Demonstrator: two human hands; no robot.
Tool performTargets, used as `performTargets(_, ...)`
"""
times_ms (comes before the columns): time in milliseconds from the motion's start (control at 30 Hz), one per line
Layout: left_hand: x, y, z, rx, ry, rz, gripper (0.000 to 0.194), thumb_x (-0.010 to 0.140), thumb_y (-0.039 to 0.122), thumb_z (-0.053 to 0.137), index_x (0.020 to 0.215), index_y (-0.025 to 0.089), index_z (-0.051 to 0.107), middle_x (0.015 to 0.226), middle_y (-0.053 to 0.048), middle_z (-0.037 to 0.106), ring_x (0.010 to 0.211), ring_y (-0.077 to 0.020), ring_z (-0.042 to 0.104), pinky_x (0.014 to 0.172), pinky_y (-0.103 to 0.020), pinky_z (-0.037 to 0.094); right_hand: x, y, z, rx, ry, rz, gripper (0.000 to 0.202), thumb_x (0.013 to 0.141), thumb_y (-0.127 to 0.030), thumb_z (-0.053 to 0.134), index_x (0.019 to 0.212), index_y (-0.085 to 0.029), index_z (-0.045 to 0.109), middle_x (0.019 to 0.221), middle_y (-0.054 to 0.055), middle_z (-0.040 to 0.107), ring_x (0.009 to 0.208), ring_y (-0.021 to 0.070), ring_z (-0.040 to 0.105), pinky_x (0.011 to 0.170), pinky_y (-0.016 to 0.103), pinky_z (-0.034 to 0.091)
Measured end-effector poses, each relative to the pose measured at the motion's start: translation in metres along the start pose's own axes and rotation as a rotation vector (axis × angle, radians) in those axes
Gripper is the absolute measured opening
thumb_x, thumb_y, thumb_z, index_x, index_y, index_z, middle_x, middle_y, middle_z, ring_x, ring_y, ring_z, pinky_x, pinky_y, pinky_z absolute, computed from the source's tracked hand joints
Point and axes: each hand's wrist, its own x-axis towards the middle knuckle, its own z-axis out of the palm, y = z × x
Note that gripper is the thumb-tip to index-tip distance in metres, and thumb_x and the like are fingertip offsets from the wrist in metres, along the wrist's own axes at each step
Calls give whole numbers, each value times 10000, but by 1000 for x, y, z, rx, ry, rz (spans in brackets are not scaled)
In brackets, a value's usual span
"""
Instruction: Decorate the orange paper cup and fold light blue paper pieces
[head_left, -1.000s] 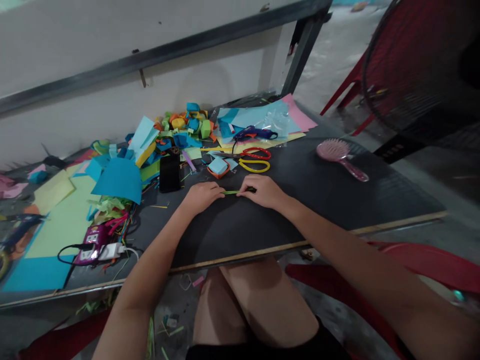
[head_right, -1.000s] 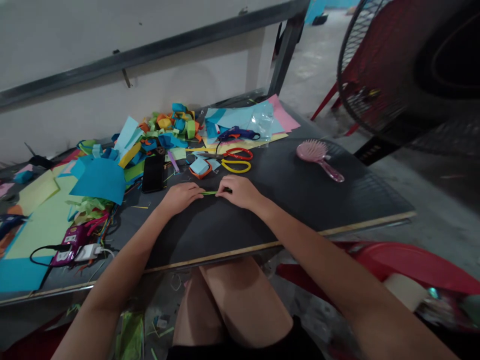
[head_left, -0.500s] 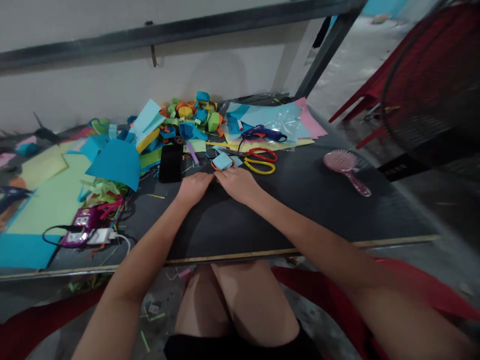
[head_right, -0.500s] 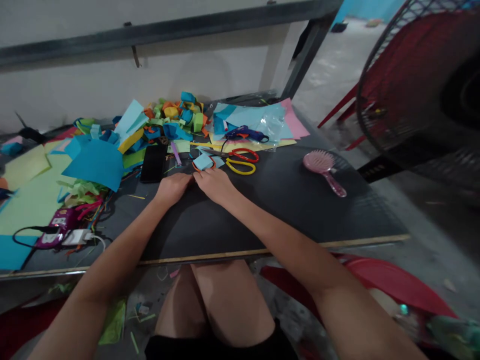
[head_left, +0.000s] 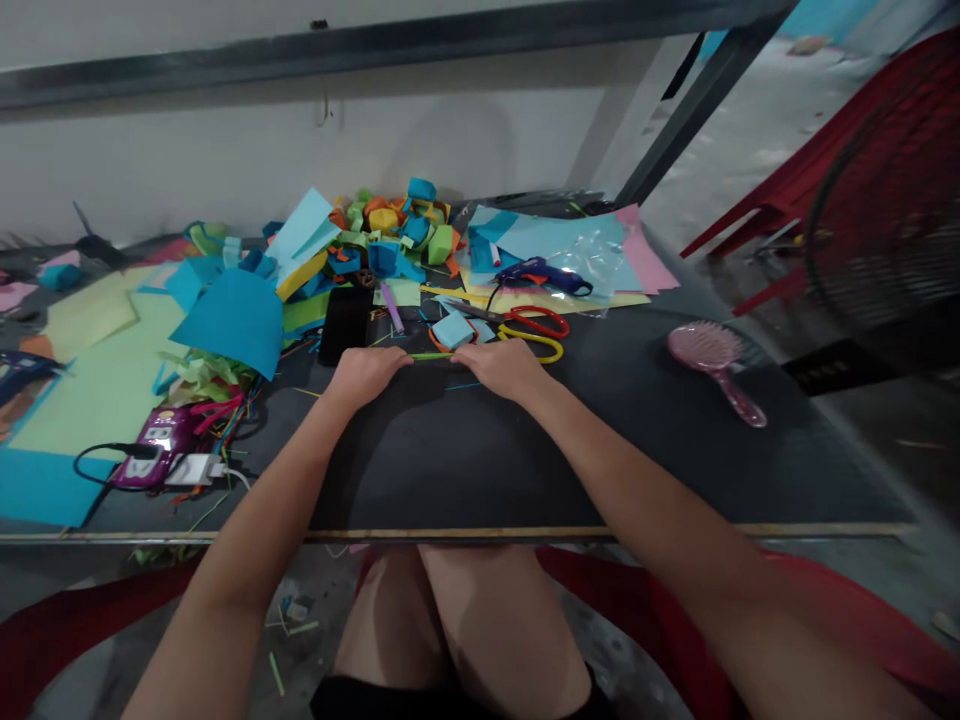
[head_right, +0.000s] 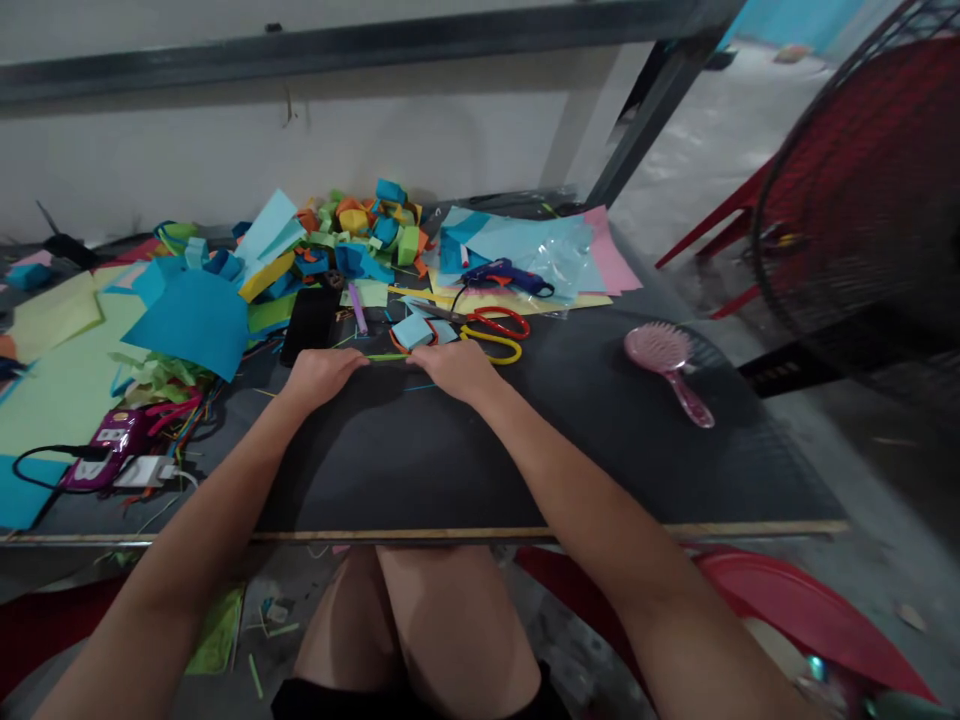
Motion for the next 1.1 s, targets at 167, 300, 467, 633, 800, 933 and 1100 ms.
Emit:
performTargets(167, 0, 3, 4, -41, 40, -47, 399, 981, 437, 426, 846, 170, 690, 770, -80, 726, 682, -158, 658, 535, -246, 288, 2, 18, 2, 176, 39, -19, 301, 982, -289, 422, 971, -223, 715, 869, 28, 751, 760, 165, 659, 589, 276, 318)
performTargets(300, -1, -2, 1, -196, 154, -194, 348, 908, 426, 557, 705, 166, 668, 669, -54, 674, 616, -142, 599, 525, -249, 268, -1, 12, 1, 235, 81, -29, 329, 978, -347, 417, 904, -206, 705, 808, 43, 735, 718, 176, 647, 585, 278, 323)
performTargets(467, 5, -7, -4, -861, 555, -516, 389, 768, 488, 705, 584, 167, 584, 472, 37, 507, 436, -68, 435, 471, -208, 320, -1, 4, 5, 561, 121, 34, 390, 972, -399, 404, 825, -170, 684, 624, 27, 671, 572, 144, 605, 601, 265, 391)
performTargets(633, 10, 6, -5, -1333, 554, -549, 436, 642, 576, 771, 756, 165, 679, 573, 18, 605, 425, -68, 490, 372, -189, 306, -1, -22, 9, 1139, 109, 221, 485, 943, -549, 401, 864, -146, 660, 548, 3, 621, 381, 92, 481, 442, 230, 373)
performTargets(800, 9, 43, 5, -1332, 234, -402, 398, 647, 512, 801, 801, 147, 763, 613, -9, 659, 471, -69, 503, 449, -208, 394, -4, -49, 7, 1243, 70, 185, 514, 908, -603, 454, 784, -143, 648, 552, 13, 643, 352, 68, 465, 394, 202, 340)
performTargets(933, 7, 53, 11, -1320, 326, -421, 369, 714, 528, 752, 724, 160, 768, 598, -6, 650, 554, -95, 561, 541, -226, 435, -6, -53, 2, 1221, 29, 135, 482, 907, -573, 494, 822, -134, 675, 549, 12, 653, 366, 65, 482, 420, 192, 364)
performTargets(1100, 8, 38, 4, -1268, 420, -526, 423, 697, 533, 761, 534, 148, 692, 470, 18, 536, 492, -73, 482, 467, -214, 326, -7, -56, -2, 1284, 4, 157, 512, 907, -581, 472, 869, -124, 699, 570, 27, 667, 368, 70, 477, 419, 203, 375)
